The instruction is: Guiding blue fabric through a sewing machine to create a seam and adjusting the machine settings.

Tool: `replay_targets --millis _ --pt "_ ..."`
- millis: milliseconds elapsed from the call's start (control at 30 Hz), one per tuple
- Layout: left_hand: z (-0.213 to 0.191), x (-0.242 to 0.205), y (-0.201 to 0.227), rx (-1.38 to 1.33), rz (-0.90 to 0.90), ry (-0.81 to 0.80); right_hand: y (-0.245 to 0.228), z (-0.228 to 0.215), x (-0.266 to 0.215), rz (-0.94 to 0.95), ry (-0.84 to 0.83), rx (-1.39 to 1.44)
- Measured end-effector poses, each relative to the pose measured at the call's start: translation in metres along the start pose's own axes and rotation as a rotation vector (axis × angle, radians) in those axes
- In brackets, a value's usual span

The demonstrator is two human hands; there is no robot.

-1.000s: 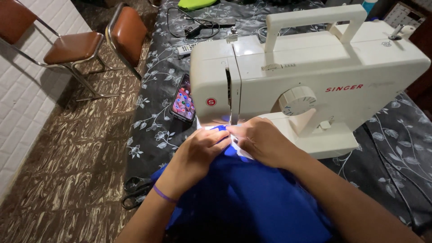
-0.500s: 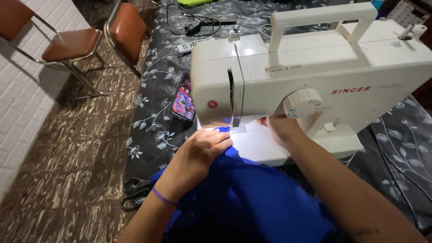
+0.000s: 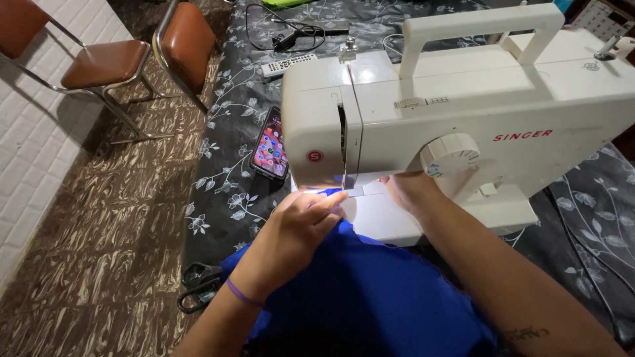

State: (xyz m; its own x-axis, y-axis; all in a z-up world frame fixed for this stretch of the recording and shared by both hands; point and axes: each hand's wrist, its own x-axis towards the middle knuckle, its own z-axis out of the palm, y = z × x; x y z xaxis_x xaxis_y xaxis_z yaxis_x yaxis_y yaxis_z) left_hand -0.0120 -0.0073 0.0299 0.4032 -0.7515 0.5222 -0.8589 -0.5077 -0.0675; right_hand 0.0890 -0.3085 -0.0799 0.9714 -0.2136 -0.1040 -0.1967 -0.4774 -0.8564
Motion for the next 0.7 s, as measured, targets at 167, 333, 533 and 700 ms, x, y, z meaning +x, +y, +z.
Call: replay_targets --millis 167,333,533,700 --pt "-0.005 0.005 0.003 0.012 0.008 0.019 -0.048 -0.006 -0.033 -0.014 0.014 0.057" --pt "0.006 -0.005 -0.002 0.015 0.044 0.043 -0.081 -0.012 -0.064 -0.024 0.034 0.122" --pt "0.003 -0.019 0.001 -0.158 -0.043 -0.059 -0.102 -0.012 -0.083 -0.054 0.058 0.180" --pt "0.005 -0.021 0.001 -0.184 -0.108 -0.108 -0.103 -0.006 -0.090 -0.212 -0.159 -0.441"
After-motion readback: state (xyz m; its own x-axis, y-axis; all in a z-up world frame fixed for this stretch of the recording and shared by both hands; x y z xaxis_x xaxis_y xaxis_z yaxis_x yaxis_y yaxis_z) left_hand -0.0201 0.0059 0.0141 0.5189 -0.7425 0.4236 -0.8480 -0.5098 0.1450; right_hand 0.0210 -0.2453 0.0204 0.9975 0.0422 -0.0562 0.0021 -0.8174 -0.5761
